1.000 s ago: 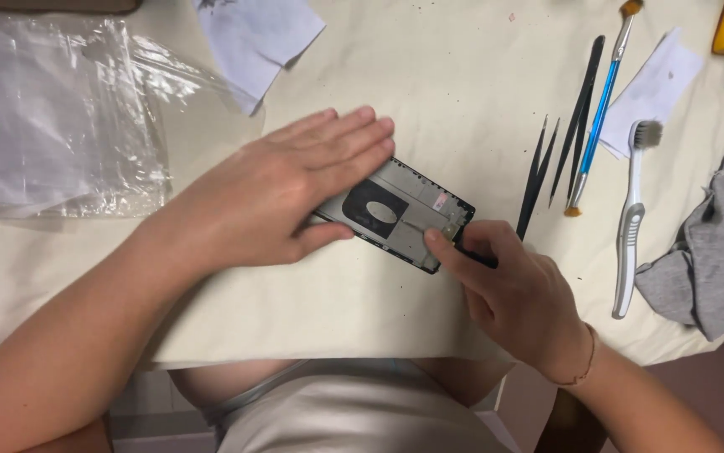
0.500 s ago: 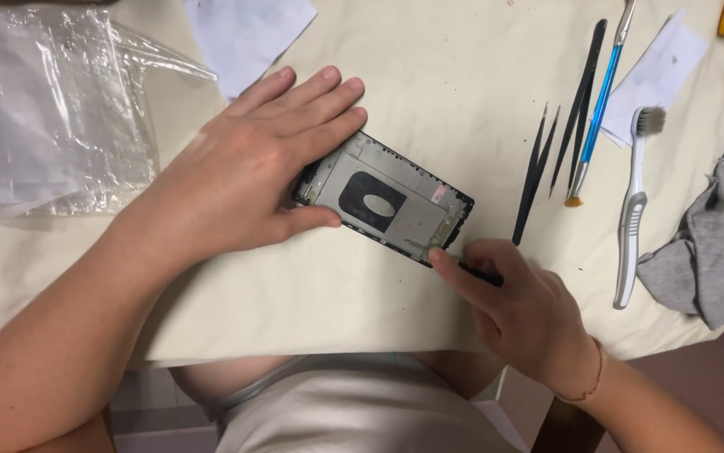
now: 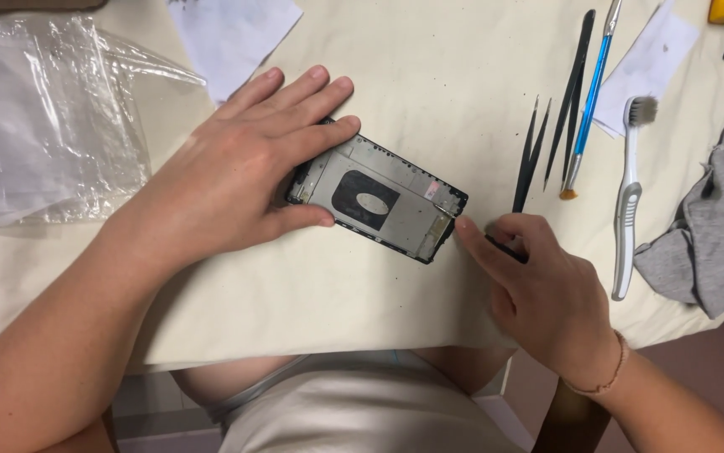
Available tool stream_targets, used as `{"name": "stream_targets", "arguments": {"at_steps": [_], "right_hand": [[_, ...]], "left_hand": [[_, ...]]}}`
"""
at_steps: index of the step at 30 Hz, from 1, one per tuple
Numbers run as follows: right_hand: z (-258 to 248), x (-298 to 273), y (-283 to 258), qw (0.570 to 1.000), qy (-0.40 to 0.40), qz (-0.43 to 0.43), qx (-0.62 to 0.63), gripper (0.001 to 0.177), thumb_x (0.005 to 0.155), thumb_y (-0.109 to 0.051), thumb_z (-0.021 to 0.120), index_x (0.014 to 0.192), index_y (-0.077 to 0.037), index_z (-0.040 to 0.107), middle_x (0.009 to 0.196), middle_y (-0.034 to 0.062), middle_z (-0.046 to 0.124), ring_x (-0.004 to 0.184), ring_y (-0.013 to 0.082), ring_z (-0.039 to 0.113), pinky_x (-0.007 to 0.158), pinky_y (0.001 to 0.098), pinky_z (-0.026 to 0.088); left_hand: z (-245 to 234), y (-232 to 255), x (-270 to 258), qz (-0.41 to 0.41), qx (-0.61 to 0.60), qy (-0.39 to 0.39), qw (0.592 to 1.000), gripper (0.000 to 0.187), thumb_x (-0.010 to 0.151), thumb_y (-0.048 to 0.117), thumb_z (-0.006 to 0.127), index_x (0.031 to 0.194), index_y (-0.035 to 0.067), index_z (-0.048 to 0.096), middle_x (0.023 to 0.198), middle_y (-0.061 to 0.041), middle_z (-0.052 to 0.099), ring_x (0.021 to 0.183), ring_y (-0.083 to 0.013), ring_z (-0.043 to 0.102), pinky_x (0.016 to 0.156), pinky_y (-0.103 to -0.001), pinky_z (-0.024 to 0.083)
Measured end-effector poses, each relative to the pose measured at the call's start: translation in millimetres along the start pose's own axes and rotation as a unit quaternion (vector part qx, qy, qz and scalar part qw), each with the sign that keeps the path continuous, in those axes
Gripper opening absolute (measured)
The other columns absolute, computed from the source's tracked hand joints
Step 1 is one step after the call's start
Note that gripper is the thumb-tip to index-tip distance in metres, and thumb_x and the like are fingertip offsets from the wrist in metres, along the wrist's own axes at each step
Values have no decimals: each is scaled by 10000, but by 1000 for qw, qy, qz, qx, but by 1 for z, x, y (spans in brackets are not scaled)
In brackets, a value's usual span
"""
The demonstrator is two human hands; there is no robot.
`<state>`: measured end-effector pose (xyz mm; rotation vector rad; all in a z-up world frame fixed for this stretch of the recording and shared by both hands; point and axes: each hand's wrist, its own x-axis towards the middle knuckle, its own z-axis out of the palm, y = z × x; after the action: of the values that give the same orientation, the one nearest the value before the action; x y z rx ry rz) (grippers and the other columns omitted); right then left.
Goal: The person cleans a black rectangular electronic component with a white cloth. They then unwrap a phone frame, apply a liquid with a brush, and scrub the frame with a toothbrush. Finally, they use a small knife to scrape residue from the frame and wipe it clean.
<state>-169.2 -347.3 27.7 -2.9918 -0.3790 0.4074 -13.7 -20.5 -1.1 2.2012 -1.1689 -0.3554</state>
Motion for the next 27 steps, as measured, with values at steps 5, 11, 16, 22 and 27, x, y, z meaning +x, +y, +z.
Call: {"name": "stream_targets", "arguments": {"at_steps": [5, 11, 16, 22, 27], "right_hand": [[0, -3, -3, 997, 11, -71, 30, 753, 777, 42, 565, 1443, -310, 562, 1199, 3, 559, 818, 198, 643, 402, 396, 490], [-17, 9, -18, 993, 15, -103, 64, 560, 856, -5, 599, 1345, -276, 638, 1214, -29, 605, 858, 187, 672, 464, 384, 524], [-20, 20, -27, 990, -4, -129, 60, 553, 871, -12, 588, 1355, -276, 623, 1154, -4, 609, 764, 205, 644, 455, 389, 511], [-25, 32, -36, 985, 18, -166, 51, 535, 888, 18, 596, 1360, -232, 629, 1095, 27, 598, 727, 210, 612, 459, 379, 493], [-19, 28, -36, 983, -36, -157, 83, 735, 756, 97, 537, 1419, -218, 561, 1130, 47, 585, 773, 251, 629, 423, 408, 511]], "left_hand": [[-3, 2, 0, -7, -5, 6, 1000, 880, 785, 414, 863, 1467, 11, 479, 1624, -225, 392, 1519, -391, 329, 1244, -544, 213], [-13, -7, -2, 10, -41, -5, 999, 844, 728, 338, 894, 1389, -22, 511, 1617, -245, 392, 1518, -411, 321, 1256, -541, 201], [-13, -16, -5, 28, -62, -18, 998, 835, 737, 287, 885, 1422, -14, 515, 1618, -241, 390, 1522, -409, 310, 1247, -547, 202], [-11, -19, -7, 35, -56, -5, 998, 872, 709, 318, 916, 1421, -9, 533, 1603, -246, 414, 1512, -413, 325, 1237, -560, 221], [-9, -21, -7, 43, -53, 0, 998, 862, 710, 351, 922, 1405, 7, 545, 1600, -239, 425, 1510, -412, 332, 1229, -564, 233]]}}
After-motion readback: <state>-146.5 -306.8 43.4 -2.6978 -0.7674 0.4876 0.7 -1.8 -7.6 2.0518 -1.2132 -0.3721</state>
